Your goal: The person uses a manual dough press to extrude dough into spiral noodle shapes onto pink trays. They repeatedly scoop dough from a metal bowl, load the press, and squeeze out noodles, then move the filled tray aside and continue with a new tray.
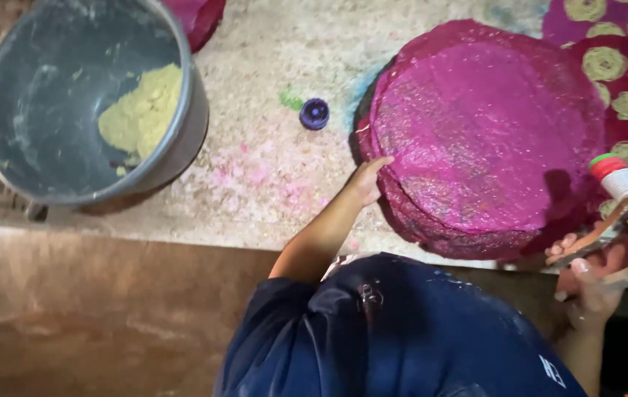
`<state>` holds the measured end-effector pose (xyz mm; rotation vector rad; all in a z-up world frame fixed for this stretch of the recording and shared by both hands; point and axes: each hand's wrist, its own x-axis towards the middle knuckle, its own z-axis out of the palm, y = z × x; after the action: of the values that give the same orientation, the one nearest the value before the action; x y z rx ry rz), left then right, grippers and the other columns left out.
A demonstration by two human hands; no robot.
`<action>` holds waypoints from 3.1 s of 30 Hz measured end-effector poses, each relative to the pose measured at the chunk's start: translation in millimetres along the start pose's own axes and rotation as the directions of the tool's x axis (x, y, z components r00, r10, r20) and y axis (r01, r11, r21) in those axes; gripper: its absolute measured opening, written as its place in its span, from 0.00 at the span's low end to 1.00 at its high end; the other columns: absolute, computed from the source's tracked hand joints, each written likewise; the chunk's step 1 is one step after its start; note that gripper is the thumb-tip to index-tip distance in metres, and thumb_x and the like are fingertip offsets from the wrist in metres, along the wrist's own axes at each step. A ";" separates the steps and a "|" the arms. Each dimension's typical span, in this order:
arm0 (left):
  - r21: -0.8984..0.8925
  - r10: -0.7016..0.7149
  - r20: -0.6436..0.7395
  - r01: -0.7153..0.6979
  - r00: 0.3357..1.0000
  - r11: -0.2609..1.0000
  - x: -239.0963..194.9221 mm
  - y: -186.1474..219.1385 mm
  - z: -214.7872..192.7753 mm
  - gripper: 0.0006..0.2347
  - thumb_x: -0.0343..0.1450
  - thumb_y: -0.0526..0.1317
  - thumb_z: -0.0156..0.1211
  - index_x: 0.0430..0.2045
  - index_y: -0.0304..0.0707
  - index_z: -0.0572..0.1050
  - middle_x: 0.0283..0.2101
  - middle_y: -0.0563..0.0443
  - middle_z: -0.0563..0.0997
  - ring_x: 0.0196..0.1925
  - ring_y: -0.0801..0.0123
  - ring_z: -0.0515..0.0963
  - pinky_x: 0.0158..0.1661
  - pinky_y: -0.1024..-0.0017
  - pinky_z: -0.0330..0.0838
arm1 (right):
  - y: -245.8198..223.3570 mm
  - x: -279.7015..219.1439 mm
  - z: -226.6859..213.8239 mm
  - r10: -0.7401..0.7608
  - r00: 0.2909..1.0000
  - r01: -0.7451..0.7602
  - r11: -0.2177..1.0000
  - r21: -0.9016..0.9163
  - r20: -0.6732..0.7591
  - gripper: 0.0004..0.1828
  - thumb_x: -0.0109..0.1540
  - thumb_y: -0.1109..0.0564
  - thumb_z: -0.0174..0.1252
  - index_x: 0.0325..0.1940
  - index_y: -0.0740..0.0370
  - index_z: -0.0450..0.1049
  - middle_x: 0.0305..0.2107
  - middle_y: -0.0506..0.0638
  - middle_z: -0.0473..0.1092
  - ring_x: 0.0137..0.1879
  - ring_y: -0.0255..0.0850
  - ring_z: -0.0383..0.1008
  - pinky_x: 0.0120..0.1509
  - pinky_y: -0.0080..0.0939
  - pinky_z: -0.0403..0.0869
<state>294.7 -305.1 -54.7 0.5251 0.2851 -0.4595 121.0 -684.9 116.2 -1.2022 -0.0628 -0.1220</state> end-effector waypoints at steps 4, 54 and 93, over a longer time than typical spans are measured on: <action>0.014 0.057 -0.027 -0.057 0.998 0.998 -7.0 5.7 -6.7 0.13 0.74 0.37 0.57 0.50 0.29 0.74 0.53 0.37 0.80 0.58 0.50 0.78 0.61 0.50 0.70 | 11.4 11.6 -3.5 0.008 0.999 -0.012 0.997 0.077 0.050 0.33 0.68 0.66 0.51 0.77 0.60 0.52 0.49 0.57 0.62 0.55 0.44 0.65 0.68 0.50 0.68; -0.255 -0.096 -0.167 0.051 0.981 0.966 -123.7 87.8 -78.2 0.26 0.65 0.37 0.48 0.60 0.26 0.65 0.55 0.35 0.75 0.58 0.44 0.74 0.61 0.48 0.66 | 99.2 73.7 11.0 -0.149 0.945 -0.017 0.866 -0.499 -0.292 0.14 0.75 0.59 0.55 0.64 0.66 0.67 0.46 0.49 0.71 0.49 0.35 0.73 0.46 0.29 0.69; -0.584 0.679 0.384 -0.405 0.625 0.703 -77.7 188.9 76.3 0.10 0.79 0.50 0.45 0.39 0.46 0.65 0.37 0.59 0.68 0.44 0.71 0.71 0.57 0.63 0.65 | -4.8 181.0 268.5 0.923 0.382 0.001 0.043 -0.999 0.041 0.50 0.62 0.20 0.23 0.41 0.63 0.76 0.30 0.58 0.75 0.40 0.48 0.79 0.48 0.50 0.83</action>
<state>331.1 -174.3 115.9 -0.0241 -0.3771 0.0962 304.3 -447.1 237.7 -2.3938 -0.2778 1.3903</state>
